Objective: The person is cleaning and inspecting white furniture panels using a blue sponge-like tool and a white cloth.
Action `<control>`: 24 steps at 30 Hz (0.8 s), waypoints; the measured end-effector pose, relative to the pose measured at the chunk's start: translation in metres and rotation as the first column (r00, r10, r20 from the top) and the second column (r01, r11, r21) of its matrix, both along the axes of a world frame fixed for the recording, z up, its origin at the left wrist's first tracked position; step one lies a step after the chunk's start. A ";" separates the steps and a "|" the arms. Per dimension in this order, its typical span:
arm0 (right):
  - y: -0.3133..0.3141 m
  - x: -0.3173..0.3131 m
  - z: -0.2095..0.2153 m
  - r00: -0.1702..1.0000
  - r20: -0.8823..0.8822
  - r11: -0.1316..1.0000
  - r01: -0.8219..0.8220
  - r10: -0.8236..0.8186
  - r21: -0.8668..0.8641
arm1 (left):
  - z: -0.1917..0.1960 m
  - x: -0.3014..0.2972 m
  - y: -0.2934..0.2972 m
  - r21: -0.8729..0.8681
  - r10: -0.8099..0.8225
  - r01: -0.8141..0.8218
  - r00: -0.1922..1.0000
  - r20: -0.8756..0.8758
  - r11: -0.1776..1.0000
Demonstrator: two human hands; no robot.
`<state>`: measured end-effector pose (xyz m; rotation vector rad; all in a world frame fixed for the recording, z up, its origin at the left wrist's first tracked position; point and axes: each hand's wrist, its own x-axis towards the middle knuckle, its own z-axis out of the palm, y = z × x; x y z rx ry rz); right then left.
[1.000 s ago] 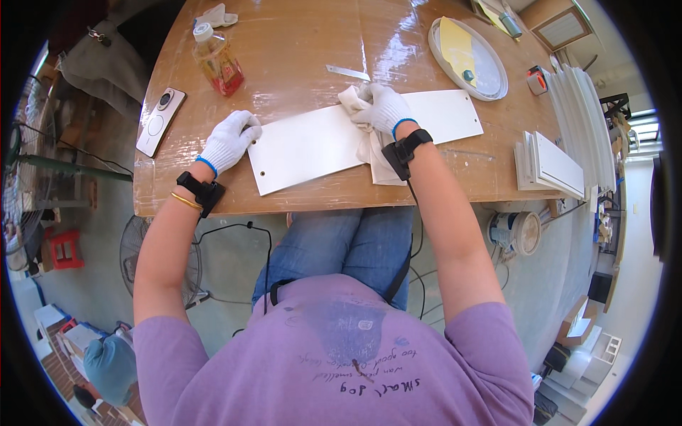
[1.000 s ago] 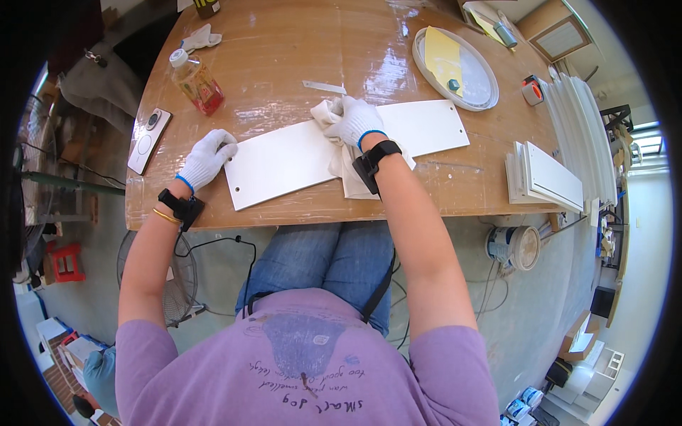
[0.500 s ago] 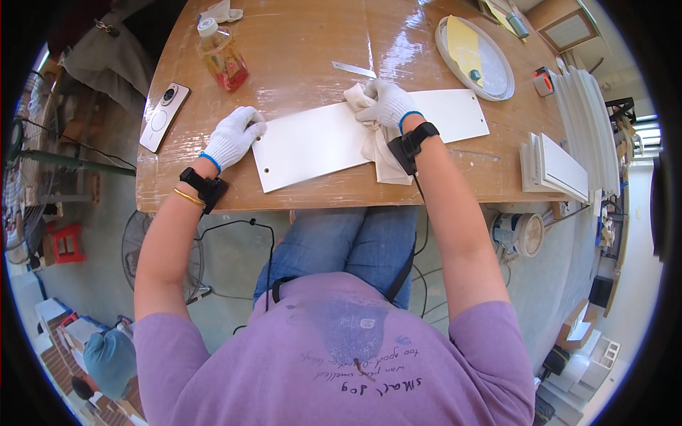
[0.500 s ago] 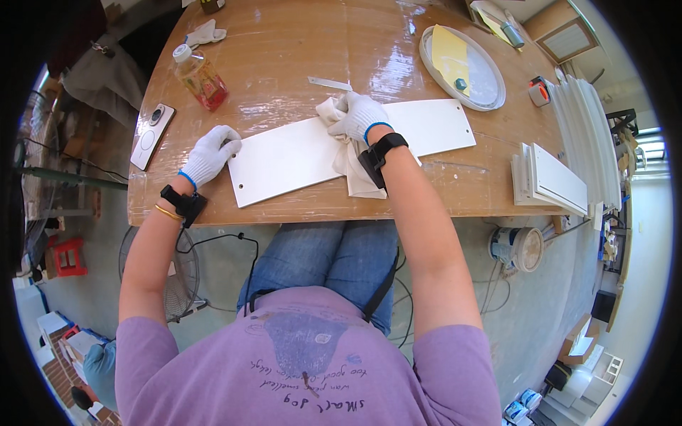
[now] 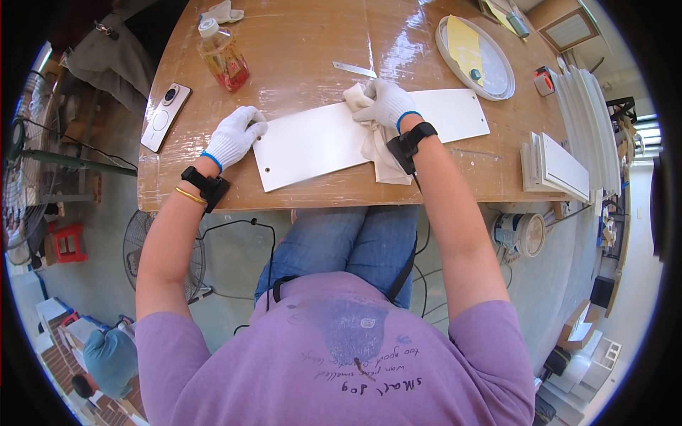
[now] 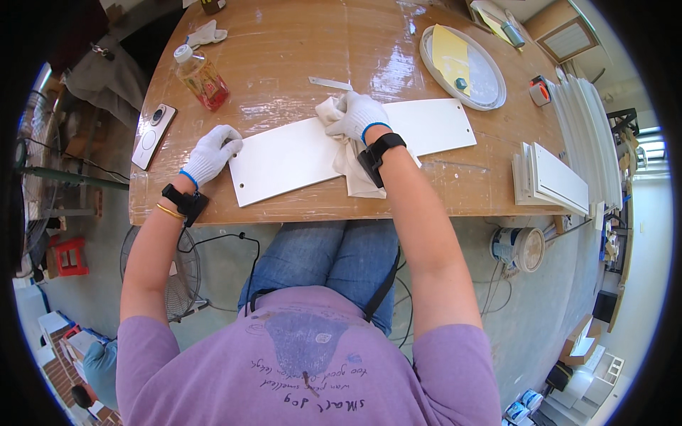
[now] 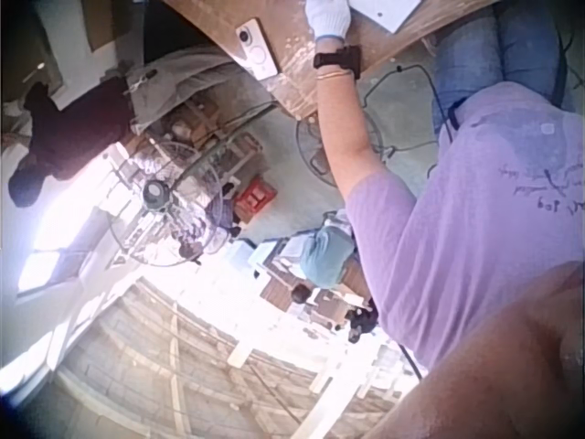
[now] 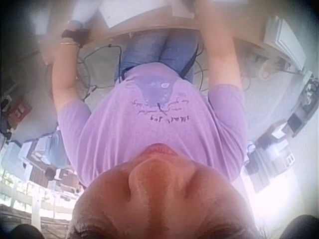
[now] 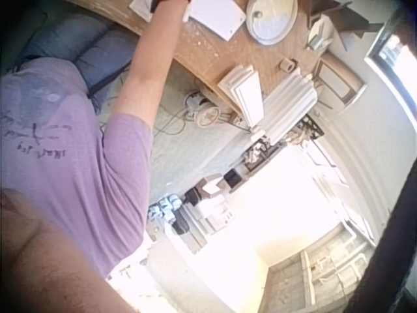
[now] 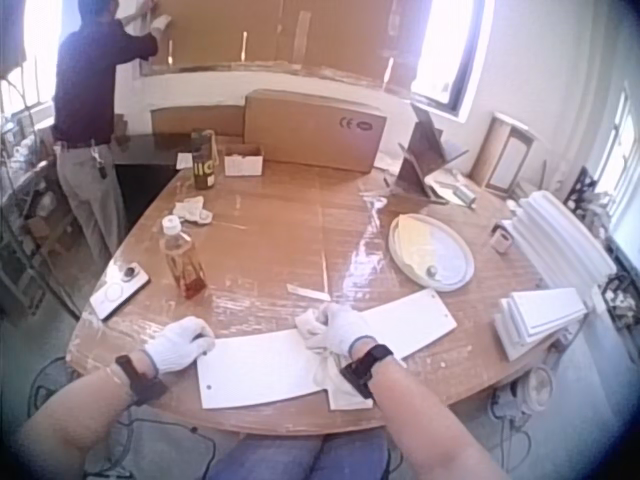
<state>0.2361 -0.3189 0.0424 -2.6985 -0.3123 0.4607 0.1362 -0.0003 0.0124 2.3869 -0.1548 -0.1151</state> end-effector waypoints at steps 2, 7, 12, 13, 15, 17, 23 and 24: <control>-0.002 0.002 -0.006 1.000 0.017 1.000 0.011 -0.012 0.014 | 0.001 0.000 -0.001 -0.011 0.004 -0.004 1.000 -0.013 1.000; -0.004 0.007 -0.008 1.000 -0.008 1.000 -0.020 0.020 0.023 | 0.001 0.000 -0.001 -0.014 0.008 -0.009 1.000 -0.021 1.000; 0.000 0.005 -0.004 0.999 -0.019 0.999 -0.029 0.030 0.022 | 0.000 -0.001 0.001 -0.005 0.009 -0.009 1.000 -0.008 1.000; 0.001 0.004 -0.002 0.999 -0.019 1.000 -0.026 0.026 0.001 | 0.000 -0.001 0.001 -0.007 0.011 -0.011 1.000 -0.017 1.000; -0.002 0.003 -0.001 1.000 -0.014 1.000 -0.010 0.010 -0.021 | 0.003 0.003 -0.004 -0.022 -0.001 0.001 1.000 -0.015 1.000; -0.010 0.002 0.001 0.999 0.032 1.000 -0.001 0.002 -0.024 | 0.005 0.007 -0.007 -0.040 -0.027 0.027 1.000 -0.006 0.999; 0.036 -0.071 -0.024 0.894 0.309 0.932 -0.358 0.323 0.060 | -0.005 -0.005 0.007 -0.054 -0.013 0.015 0.999 0.029 0.998; 0.029 -0.081 -0.020 0.898 0.316 0.940 -0.338 0.306 0.049 | -0.004 -0.003 0.004 -0.077 -0.003 0.003 1.000 0.000 0.997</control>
